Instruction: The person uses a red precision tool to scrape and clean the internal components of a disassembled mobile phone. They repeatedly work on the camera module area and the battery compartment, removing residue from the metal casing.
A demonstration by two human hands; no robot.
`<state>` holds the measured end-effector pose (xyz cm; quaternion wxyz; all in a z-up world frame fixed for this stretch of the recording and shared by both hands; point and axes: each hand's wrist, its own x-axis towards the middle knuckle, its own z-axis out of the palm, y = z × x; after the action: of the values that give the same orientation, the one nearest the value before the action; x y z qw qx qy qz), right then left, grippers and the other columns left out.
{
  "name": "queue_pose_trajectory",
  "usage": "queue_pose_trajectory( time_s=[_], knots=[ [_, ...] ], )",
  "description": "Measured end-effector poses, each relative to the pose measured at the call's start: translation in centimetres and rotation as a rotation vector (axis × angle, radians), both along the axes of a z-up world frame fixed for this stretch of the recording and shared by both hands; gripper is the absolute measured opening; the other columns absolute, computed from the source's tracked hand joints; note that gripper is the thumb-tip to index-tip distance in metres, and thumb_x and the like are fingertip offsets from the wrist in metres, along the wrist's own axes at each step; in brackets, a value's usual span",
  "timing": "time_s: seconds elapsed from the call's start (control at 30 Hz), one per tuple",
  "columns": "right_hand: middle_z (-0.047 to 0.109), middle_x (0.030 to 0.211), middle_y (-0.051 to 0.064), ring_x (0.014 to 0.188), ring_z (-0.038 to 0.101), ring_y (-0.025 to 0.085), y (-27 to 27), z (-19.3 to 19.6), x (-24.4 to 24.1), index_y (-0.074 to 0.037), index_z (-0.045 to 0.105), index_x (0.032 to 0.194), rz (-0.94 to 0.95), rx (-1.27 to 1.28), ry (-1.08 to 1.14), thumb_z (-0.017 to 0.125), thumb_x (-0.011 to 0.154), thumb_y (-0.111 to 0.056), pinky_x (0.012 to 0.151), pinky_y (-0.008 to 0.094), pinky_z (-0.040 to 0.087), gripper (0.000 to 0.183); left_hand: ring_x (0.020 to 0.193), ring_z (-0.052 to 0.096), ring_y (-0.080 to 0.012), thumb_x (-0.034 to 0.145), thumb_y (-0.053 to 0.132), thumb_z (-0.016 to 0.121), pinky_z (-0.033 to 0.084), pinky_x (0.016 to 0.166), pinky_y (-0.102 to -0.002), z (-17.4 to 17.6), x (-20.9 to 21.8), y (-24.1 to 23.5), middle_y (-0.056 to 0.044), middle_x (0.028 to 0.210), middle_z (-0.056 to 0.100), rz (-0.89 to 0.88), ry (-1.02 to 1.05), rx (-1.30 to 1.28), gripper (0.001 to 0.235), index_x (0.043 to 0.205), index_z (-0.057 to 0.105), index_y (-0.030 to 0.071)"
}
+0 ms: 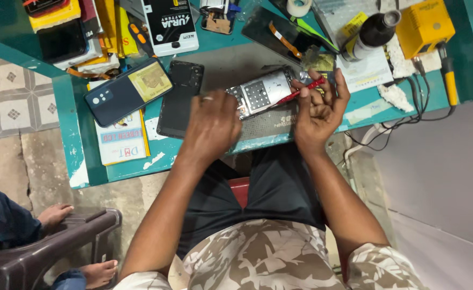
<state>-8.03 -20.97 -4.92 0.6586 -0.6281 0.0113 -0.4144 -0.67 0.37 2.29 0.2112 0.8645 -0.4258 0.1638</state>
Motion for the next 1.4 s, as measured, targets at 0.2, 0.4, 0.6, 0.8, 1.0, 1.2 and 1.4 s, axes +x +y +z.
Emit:
queue_pose_trajectory(
  time_s=[0.2,0.4,0.6,0.8,1.0,1.2,1.4],
  knots=[
    [0.054,0.148,0.023,0.119,0.071,0.024,0.1,0.3,-0.1,-0.010,0.018,0.167,-0.005,0.033,0.018,0.058,0.115,0.006,0.103,0.030,0.061,0.068,0.095,0.061,-0.0328,0.097,0.021,0.067,0.042,0.085,-0.051,0.6,2.1,5.3,-0.016,0.098,0.060,0.316,-0.009,0.115,0.017,0.095,0.064,0.004],
    [0.060,0.146,0.021,0.115,0.072,0.023,-0.1,0.1,0.3,0.001,0.036,0.159,-0.054,0.054,-0.001,0.061,0.113,0.005,0.103,0.030,0.059,0.053,0.100,0.060,-0.0321,0.100,0.016,0.070,0.040,0.084,-0.048,0.5,2.4,7.7,-0.014,0.105,0.062,0.368,0.030,0.069,0.012,0.106,0.067,0.007],
    [0.064,0.140,0.021,0.113,0.072,0.022,-0.6,-0.1,0.4,0.000,0.038,0.157,-0.083,0.046,0.023,0.062,0.113,0.002,0.100,0.029,0.059,0.050,0.100,0.058,-0.0329,0.097,0.017,0.073,0.039,0.084,-0.048,0.7,2.5,9.3,-0.012,0.107,0.063,0.400,0.011,0.055,0.023,0.118,0.069,0.007],
    [0.064,0.139,0.020,0.111,0.073,0.022,-0.7,-0.2,0.5,0.001,0.039,0.157,-0.073,0.053,0.016,0.063,0.113,0.003,0.101,0.029,0.059,0.050,0.100,0.058,-0.0292,0.097,0.014,0.074,0.039,0.088,-0.045,0.6,3.3,11.8,-0.007,0.103,0.067,0.502,-0.125,0.103,0.009,0.105,0.075,0.010],
    [0.064,0.133,0.018,0.113,0.074,0.022,-0.6,-0.2,0.5,0.002,0.039,0.157,-0.087,0.033,-0.001,0.063,0.112,0.004,0.100,0.031,0.062,0.051,0.097,0.057,-0.0273,0.103,0.017,0.075,0.037,0.089,-0.045,-0.7,3.8,12.4,-0.007,0.099,0.068,0.534,-0.160,0.078,0.009,0.103,0.076,0.009],
    [0.066,0.129,0.016,0.105,0.073,0.019,-0.6,-0.2,0.5,0.004,0.043,0.155,-0.087,0.025,0.005,0.064,0.112,0.005,0.096,0.029,0.061,0.048,0.098,0.056,-0.0279,0.101,0.020,0.075,0.037,0.091,-0.045,-1.1,3.7,12.7,-0.008,0.099,0.066,0.511,-0.159,0.106,0.011,0.100,0.074,0.009],
    [0.066,0.128,0.015,0.105,0.072,0.019,-0.7,-0.2,0.4,0.003,0.044,0.156,-0.078,0.005,0.007,0.065,0.113,0.005,0.096,0.028,0.060,0.048,0.099,0.055,-0.0263,0.103,0.020,0.075,0.038,0.094,-0.046,-0.4,2.3,13.2,-0.007,0.099,0.067,0.528,-0.157,0.127,0.014,0.096,0.074,0.008]
  ],
)
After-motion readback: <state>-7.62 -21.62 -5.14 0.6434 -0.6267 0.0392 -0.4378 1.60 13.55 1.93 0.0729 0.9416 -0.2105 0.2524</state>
